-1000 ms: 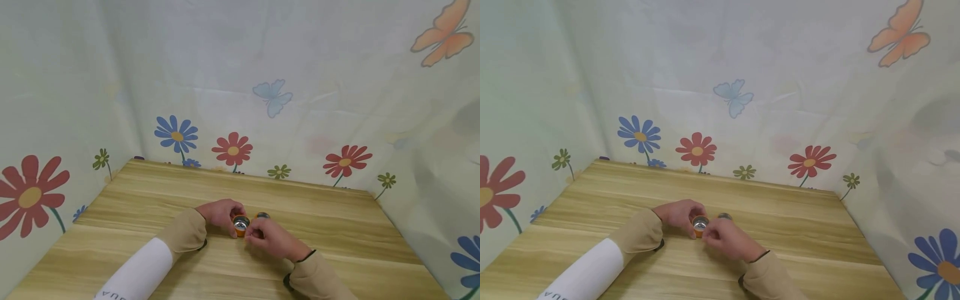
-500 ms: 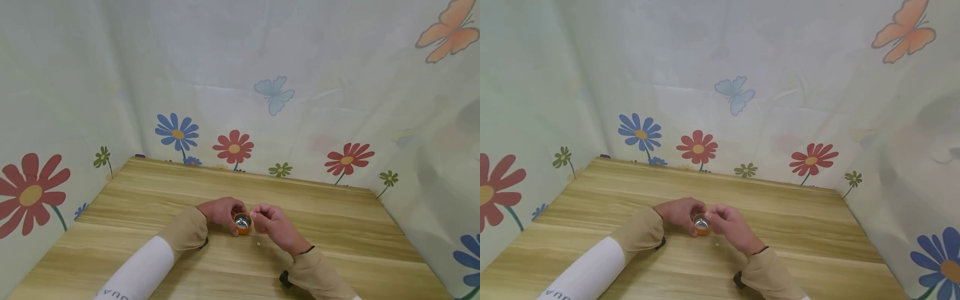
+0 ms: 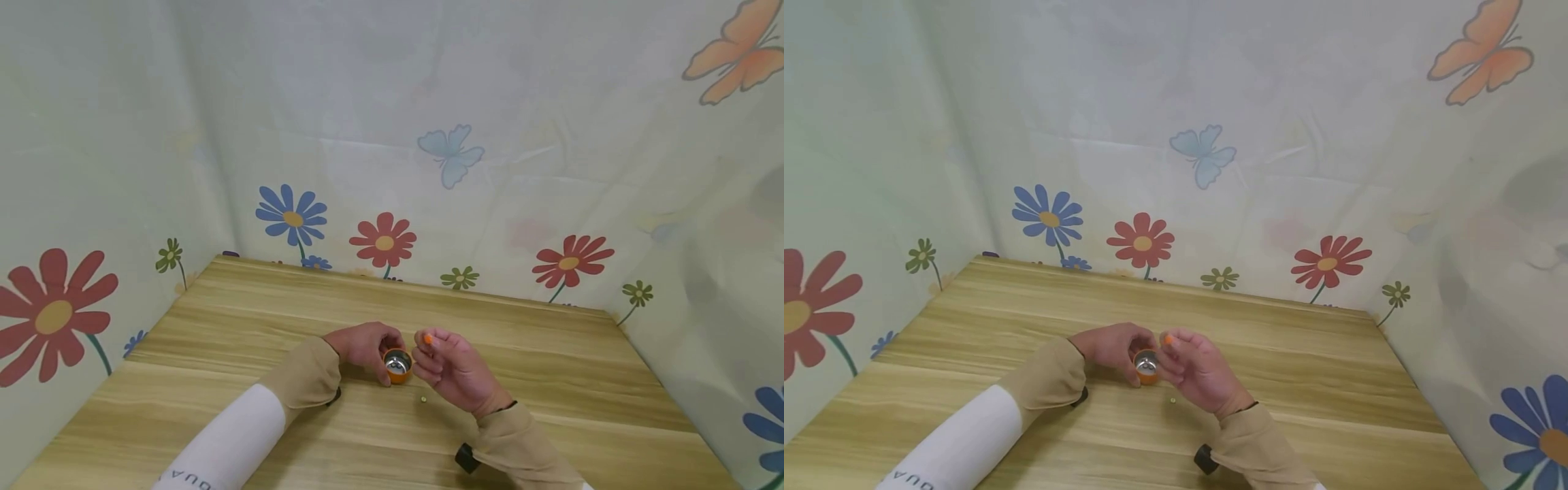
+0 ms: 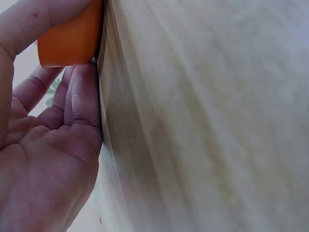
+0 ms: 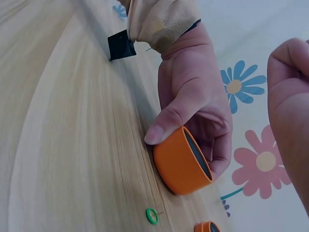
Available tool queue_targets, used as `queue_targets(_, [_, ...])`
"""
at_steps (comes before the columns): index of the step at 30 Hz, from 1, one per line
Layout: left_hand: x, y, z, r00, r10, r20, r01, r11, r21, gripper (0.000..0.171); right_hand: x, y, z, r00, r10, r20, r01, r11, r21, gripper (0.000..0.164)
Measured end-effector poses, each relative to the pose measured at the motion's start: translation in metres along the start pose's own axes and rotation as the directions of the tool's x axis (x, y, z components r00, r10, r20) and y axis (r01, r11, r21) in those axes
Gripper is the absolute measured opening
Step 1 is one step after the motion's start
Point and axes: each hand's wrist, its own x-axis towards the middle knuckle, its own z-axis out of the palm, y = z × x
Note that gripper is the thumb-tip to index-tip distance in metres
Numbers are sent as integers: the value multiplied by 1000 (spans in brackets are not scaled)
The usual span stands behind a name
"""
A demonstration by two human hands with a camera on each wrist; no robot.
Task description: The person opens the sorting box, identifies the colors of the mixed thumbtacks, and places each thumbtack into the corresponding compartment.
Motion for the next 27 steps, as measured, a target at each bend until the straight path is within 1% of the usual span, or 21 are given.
queue_targets(4, [0,-1,0,1000,1,-6,-1,1000,-3,52,1,0,0,999,-5,35,3,998,69,27])
queue_targets(9, [0,-1,0,1000,-6,-9,6,1000,-7,52,2,1,2,996,-5,91,-6,993,120,22])
queue_targets(17, [-1,-2,-1,1000,-2,-17,2,1000,-15,51,5,1,8,988,-7,156,-18,987,157,22])
queue_targets(22, [1,-5,0,1000,-7,-19,7,1000,6,52,3,2,11,980,-15,200,-20,985,169,22])
queue_targets(27, [3,-8,2,1000,-10,-16,10,1000,5,53,2,2,12,976,-12,216,-29,983,184,21])
